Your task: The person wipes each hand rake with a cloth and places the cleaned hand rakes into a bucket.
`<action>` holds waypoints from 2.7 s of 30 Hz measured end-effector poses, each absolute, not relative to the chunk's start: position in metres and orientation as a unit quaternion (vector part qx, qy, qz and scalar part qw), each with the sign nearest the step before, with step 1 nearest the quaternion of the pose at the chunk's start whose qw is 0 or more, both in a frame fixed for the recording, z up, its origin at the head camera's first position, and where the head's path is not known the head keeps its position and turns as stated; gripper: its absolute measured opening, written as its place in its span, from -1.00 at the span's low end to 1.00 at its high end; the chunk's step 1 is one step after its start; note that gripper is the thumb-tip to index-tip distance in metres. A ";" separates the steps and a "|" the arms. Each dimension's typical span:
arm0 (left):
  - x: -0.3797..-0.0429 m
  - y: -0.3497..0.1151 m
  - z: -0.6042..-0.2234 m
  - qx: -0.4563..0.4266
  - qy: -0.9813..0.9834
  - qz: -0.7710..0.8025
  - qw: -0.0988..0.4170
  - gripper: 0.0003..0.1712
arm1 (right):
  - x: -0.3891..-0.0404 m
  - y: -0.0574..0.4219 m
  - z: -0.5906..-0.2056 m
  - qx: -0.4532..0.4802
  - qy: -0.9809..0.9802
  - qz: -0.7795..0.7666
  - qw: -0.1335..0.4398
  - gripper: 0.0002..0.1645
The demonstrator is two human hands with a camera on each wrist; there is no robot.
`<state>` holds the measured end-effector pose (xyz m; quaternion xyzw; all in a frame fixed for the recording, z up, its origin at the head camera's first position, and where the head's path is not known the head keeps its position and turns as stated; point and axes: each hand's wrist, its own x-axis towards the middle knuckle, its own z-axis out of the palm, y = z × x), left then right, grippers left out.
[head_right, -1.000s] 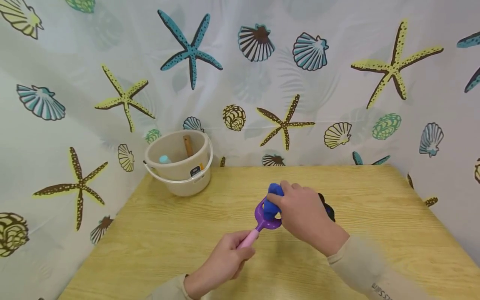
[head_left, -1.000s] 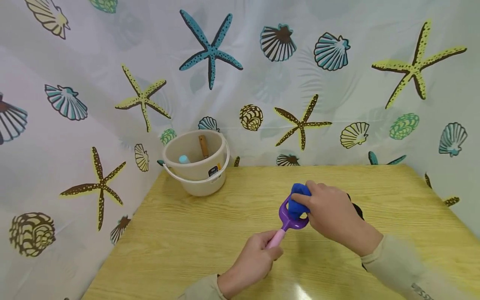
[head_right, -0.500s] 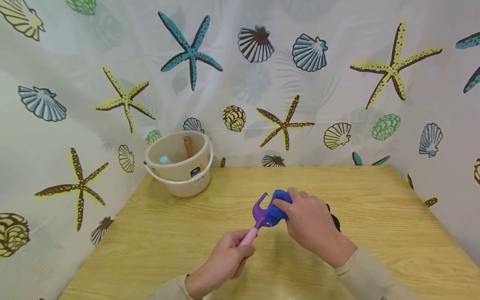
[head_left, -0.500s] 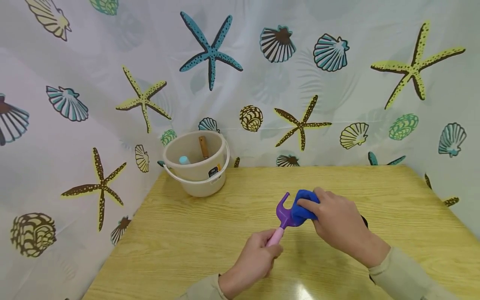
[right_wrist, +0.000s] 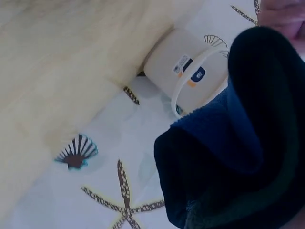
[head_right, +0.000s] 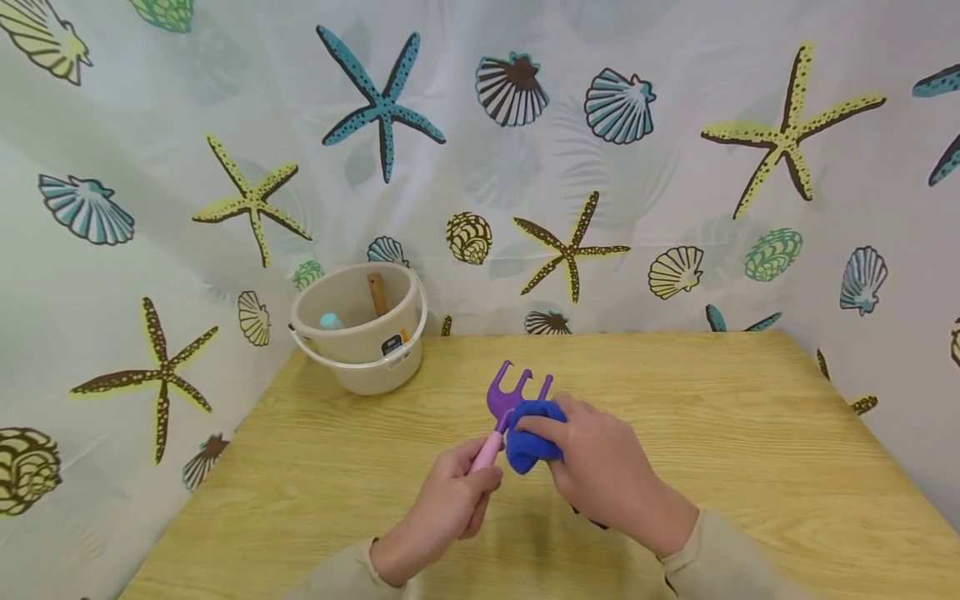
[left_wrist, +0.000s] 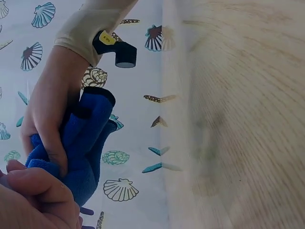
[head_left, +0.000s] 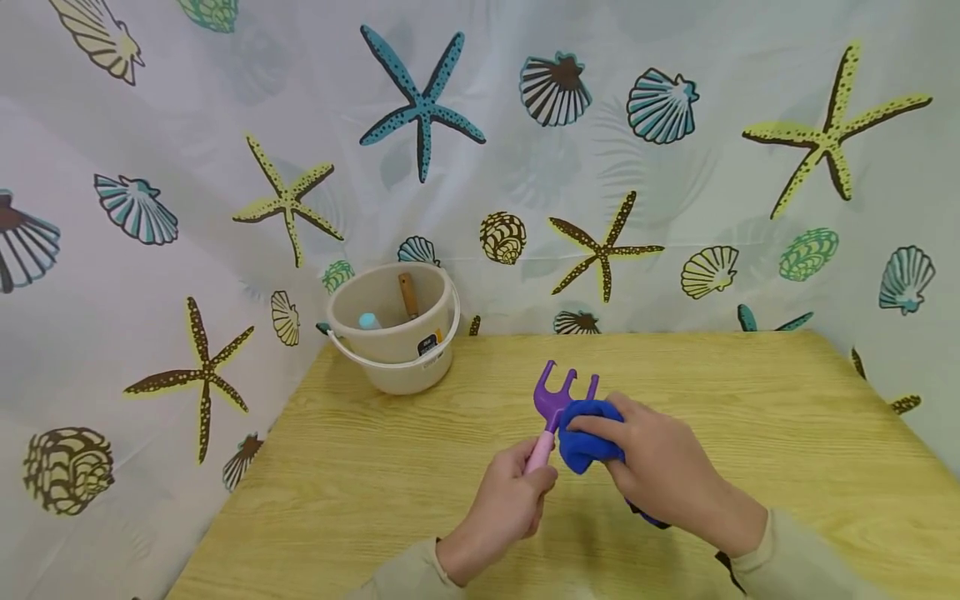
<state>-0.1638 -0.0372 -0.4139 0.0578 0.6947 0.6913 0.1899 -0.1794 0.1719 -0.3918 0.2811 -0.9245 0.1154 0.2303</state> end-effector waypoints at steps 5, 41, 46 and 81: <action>-0.162 -0.039 -0.413 0.064 0.701 0.687 0.181 -0.46 | -0.194 0.180 -0.383 0.238 -0.940 0.124 0.212 -0.55; -0.161 -0.041 -0.425 0.110 0.771 0.609 0.150 -0.53 | -0.192 0.149 -0.382 0.287 -0.933 0.055 0.210 -0.57; -0.160 -0.041 -0.425 0.132 0.793 0.583 0.117 -0.50 | -0.209 0.146 -0.382 0.269 -0.932 0.048 0.240 -0.55; -0.158 -0.027 -0.432 0.166 0.826 0.525 0.122 -0.88 | -0.226 0.134 -0.371 0.274 -0.955 0.010 0.110 -0.65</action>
